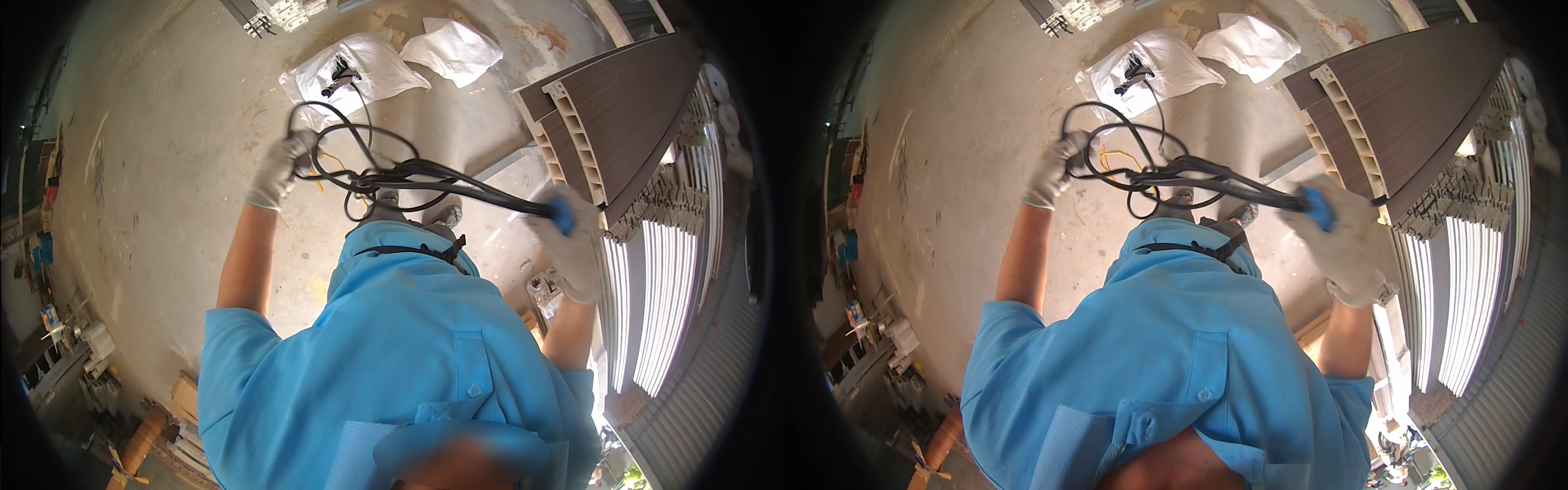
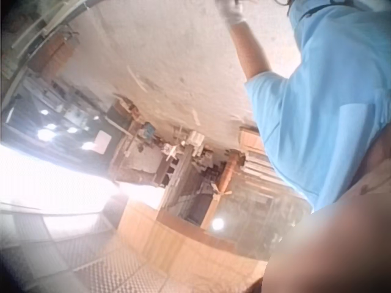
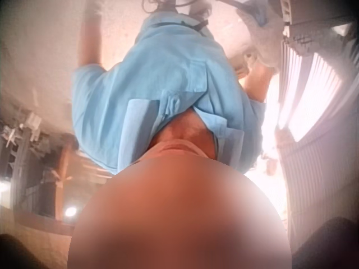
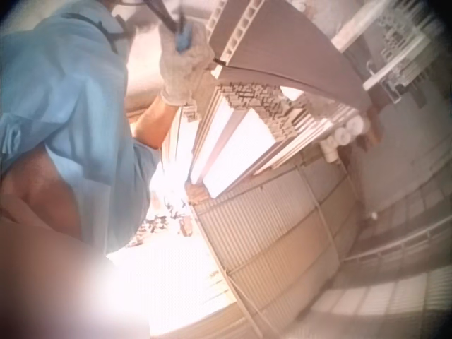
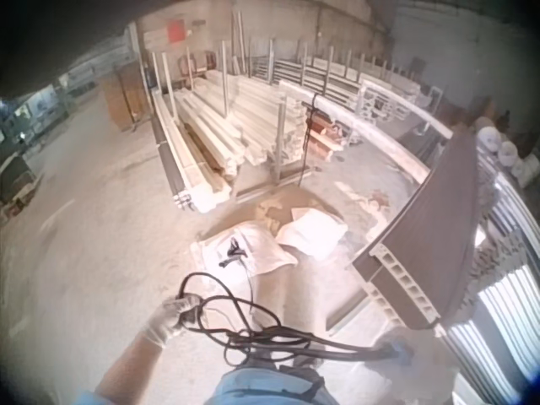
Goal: The person picks up a large panel and places it on a workbench. They then use a blue utility knife to cut and insert a black sealant strip into a groove along the panel's edge. The person repeats this process on multiple panels, occasionally adjusting the strip and cutting it to length.
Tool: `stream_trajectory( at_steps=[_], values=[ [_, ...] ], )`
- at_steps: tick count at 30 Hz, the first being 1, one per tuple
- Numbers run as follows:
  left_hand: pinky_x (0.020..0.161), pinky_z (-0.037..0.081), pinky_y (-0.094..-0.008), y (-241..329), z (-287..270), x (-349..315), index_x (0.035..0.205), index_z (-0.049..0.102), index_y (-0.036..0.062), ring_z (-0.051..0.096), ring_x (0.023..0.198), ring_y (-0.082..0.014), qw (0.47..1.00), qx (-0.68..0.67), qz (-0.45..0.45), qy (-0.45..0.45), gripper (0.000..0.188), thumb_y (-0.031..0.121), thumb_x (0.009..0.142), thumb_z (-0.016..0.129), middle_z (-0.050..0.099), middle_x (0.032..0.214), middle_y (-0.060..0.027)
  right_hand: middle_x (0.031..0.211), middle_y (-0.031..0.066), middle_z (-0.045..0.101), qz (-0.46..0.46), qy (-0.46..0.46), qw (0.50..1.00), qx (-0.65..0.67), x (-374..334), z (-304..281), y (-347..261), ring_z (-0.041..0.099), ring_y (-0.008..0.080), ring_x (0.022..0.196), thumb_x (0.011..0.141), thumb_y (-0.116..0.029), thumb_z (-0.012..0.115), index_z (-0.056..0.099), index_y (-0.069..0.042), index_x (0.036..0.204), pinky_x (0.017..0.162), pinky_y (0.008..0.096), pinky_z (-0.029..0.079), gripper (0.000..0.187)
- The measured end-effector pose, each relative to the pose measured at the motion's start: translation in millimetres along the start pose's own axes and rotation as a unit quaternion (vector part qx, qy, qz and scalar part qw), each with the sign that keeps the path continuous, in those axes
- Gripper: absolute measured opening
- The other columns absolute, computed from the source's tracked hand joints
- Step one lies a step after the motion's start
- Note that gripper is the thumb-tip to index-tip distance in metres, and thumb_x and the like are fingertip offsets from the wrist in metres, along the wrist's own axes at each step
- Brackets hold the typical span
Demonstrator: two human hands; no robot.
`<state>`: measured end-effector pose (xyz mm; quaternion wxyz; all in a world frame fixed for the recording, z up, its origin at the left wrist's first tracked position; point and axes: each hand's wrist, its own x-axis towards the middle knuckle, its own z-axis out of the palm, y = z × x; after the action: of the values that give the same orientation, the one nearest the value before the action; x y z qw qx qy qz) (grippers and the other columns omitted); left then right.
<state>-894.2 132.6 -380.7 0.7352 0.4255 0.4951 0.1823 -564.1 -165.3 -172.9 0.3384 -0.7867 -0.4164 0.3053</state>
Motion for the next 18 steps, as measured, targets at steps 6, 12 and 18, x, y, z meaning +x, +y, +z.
stream_trajectory(
  at_steps=[6,12,18],
  values=[
    [0.047,0.036,-0.0229,43,-52,6,0.102,0.065,0.0011,0.044,0.049,-0.0068,0.977,-0.173,0.084,0.091,0.026,0.027,0.101,0.062,0.051,0.067,0.0036,0.074,-0.0008,0.058,-0.144,0.165,0.915,0.339,-33,-65,-7,0.046,0.0041,0.051,0.09,-0.003,0.071,0.059,-0.003,0.111,0.046,0.0183,0.034,0.024],
    [0.047,0.036,-0.0223,120,7,-6,0.111,0.063,-0.0009,0.043,0.049,-0.0057,0.961,-0.11,0.252,-0.028,0.042,0.039,0.099,0.063,0.051,0.065,0.0039,0.083,0.0017,0.065,0.022,0.134,0.977,0.162,-36,-56,-8,0.051,0.0033,0.061,0.079,0.0,0.077,0.067,-0.001,0.099,0.056,0.0172,0.04,0.023],
    [0.044,0.027,-0.0213,276,60,-77,0.107,0.066,0.0047,0.034,0.046,-0.0035,0.853,0.092,0.472,-0.201,0.042,0.045,0.102,0.054,0.043,0.062,0.0054,0.101,0.0031,0.071,-0.034,0.118,0.992,0.008,9,-19,-47,0.053,0.0033,0.066,0.083,-0.011,0.077,0.068,-0.001,0.115,0.059,0.0176,0.042,0.035]
  ],
)
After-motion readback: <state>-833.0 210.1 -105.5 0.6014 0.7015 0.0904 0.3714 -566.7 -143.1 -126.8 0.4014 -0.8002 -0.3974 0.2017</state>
